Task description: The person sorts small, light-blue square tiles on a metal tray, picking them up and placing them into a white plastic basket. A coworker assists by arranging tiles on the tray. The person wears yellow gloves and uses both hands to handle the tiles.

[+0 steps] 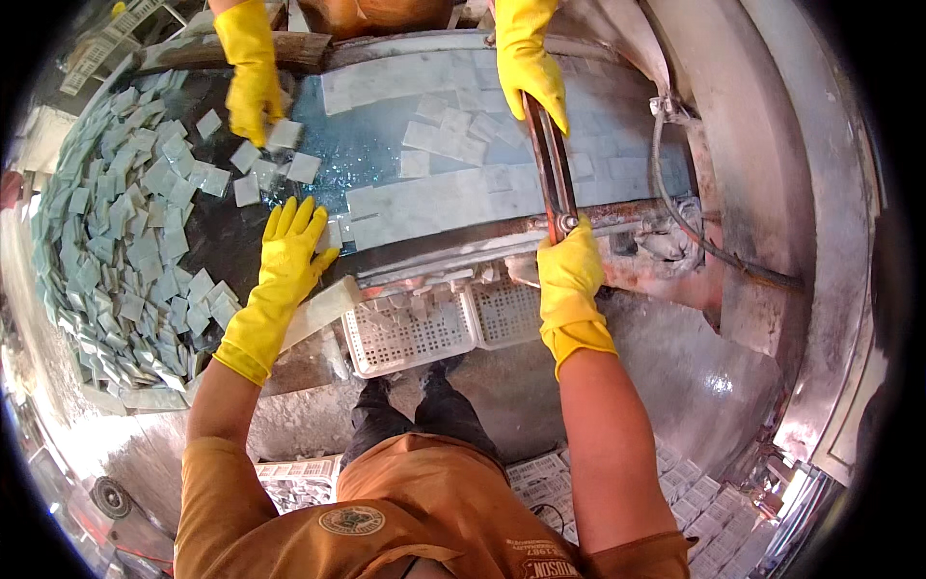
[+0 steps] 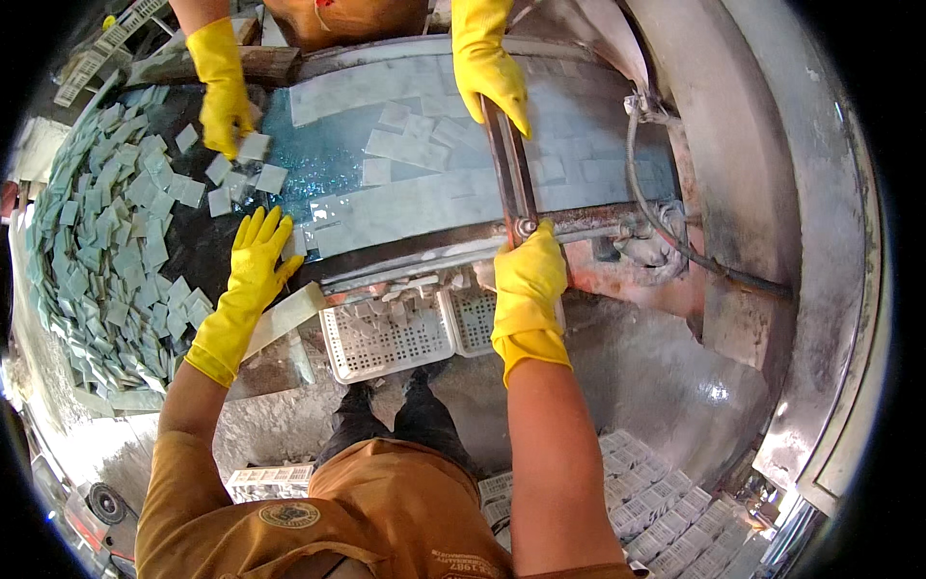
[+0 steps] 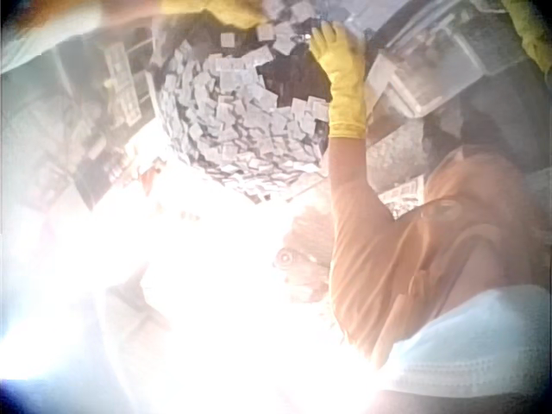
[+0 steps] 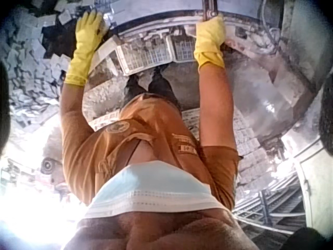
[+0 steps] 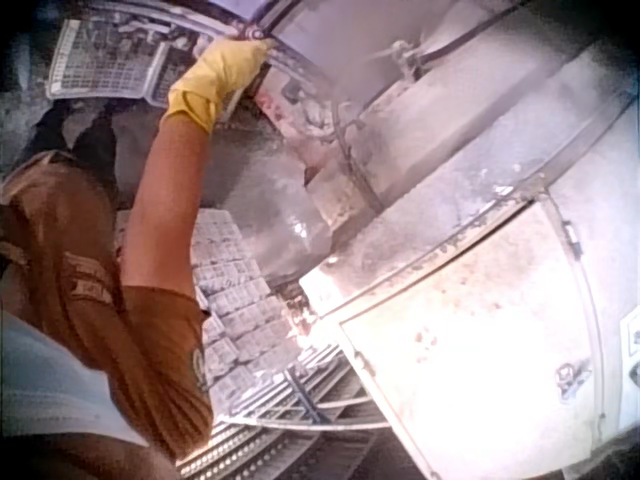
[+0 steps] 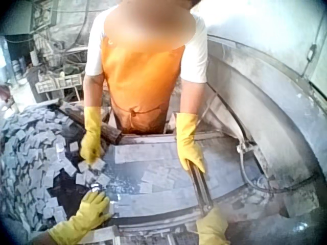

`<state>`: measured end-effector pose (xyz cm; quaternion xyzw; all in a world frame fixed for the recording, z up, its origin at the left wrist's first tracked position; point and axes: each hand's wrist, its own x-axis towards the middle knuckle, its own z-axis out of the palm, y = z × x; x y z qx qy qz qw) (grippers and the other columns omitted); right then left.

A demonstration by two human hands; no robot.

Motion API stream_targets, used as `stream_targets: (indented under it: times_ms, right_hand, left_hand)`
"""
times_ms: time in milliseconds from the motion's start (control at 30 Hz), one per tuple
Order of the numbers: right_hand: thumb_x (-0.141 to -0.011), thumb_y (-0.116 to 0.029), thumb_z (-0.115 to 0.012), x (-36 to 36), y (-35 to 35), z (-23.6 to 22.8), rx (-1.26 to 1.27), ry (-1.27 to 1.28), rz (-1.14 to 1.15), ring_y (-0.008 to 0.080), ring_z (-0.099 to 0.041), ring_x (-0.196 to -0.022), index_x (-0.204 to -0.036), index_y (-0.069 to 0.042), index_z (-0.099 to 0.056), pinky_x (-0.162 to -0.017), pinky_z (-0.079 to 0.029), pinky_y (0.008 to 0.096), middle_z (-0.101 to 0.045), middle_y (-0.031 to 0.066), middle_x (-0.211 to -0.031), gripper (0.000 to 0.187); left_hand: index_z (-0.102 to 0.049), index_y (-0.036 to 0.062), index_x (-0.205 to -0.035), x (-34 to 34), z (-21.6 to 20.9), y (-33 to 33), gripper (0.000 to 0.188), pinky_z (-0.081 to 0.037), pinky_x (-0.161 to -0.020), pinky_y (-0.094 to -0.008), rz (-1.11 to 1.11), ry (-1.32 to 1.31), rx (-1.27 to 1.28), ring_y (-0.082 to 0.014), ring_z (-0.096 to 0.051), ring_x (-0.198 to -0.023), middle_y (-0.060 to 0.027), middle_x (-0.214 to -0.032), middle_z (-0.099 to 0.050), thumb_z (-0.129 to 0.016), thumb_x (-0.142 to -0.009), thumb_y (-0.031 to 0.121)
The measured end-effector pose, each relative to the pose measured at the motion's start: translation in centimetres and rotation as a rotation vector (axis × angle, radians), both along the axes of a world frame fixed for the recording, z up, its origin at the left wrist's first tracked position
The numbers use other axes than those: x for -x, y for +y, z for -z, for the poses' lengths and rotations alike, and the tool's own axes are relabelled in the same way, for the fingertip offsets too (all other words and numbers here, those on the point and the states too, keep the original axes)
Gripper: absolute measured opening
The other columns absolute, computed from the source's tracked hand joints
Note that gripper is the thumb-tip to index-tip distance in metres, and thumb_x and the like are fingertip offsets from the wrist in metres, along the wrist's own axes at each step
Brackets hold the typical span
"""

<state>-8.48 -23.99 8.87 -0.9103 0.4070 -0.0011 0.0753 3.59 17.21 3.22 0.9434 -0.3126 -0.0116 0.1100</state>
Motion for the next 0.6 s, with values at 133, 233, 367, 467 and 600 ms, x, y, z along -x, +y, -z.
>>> stream_targets:
  times_ms: [133,233,367,467,600]
  right_hand:
    - [-0.085,-0.027,-0.082,0.2,-1.0,1.3,-0.013,-0.039,-0.006,0.0431,-0.078,-0.105,-0.139,0.0,-0.064,-0.09,-0.062,0.0512,-0.079,0.0253,-0.112,0.063]
    - [-0.085,-0.025,-0.081,0.1,-0.4,1.2,0.034,-0.03,-0.034,0.0434,-0.077,-0.105,-0.139,0.001,-0.064,-0.091,-0.062,0.0513,-0.079,0.0257,-0.112,0.062]
    - [-0.085,-0.025,-0.081,0.4,-1.0,1.6,-0.019,-0.073,-0.053,0.044,-0.077,-0.105,-0.138,0.001,-0.065,-0.09,-0.062,0.0515,-0.079,0.0265,-0.112,0.061]
    - [-0.086,-0.025,-0.08,0.2,-0.6,1.0,-0.019,-0.012,-0.021,0.0446,-0.077,-0.106,-0.139,0.001,-0.065,-0.09,-0.062,0.0517,-0.079,0.0265,-0.113,0.061]
    - [-0.086,-0.026,-0.08,0.5,-1.1,1.6,-0.034,-0.016,-0.011,0.0434,-0.077,-0.108,-0.142,0.0,-0.063,-0.091,-0.062,0.0515,-0.079,0.0262,-0.114,0.064]
  left_hand:
    - [-0.062,0.0048,-0.148,0.5,-0.2,-0.8,0.072,-0.034,-0.127,-0.0577,0.035,-0.005,0.0,-0.0466,-0.05,-0.148,-0.0253,-0.158,-0.057,-0.087,-0.084,0.027]
    - [-0.067,0.0031,-0.139,0.3,-0.4,-0.8,0.063,-0.044,-0.121,-0.0558,0.078,0.039,0.057,-0.0464,-0.061,-0.135,-0.0233,-0.146,-0.066,-0.086,-0.085,0.03]
    - [-0.071,0.0029,-0.13,-0.6,-0.4,-1.5,0.055,-0.047,-0.117,-0.0538,0.229,0.182,-0.048,-0.0453,-0.066,-0.126,-0.0216,-0.139,-0.07,-0.085,-0.086,0.034]
    - [-0.072,0.0045,-0.128,-0.4,-1.2,-1.0,0.054,-0.047,-0.117,-0.0529,0.23,0.176,0.059,-0.0438,-0.066,-0.126,-0.0197,-0.138,-0.071,-0.085,-0.088,0.038]
    - [-0.074,0.0067,-0.129,-0.8,-3.4,-2.9,0.059,-0.044,-0.121,-0.0508,0.141,0.376,-0.159,-0.0413,-0.063,-0.133,-0.0177,-0.143,-0.069,-0.088,-0.083,0.041]
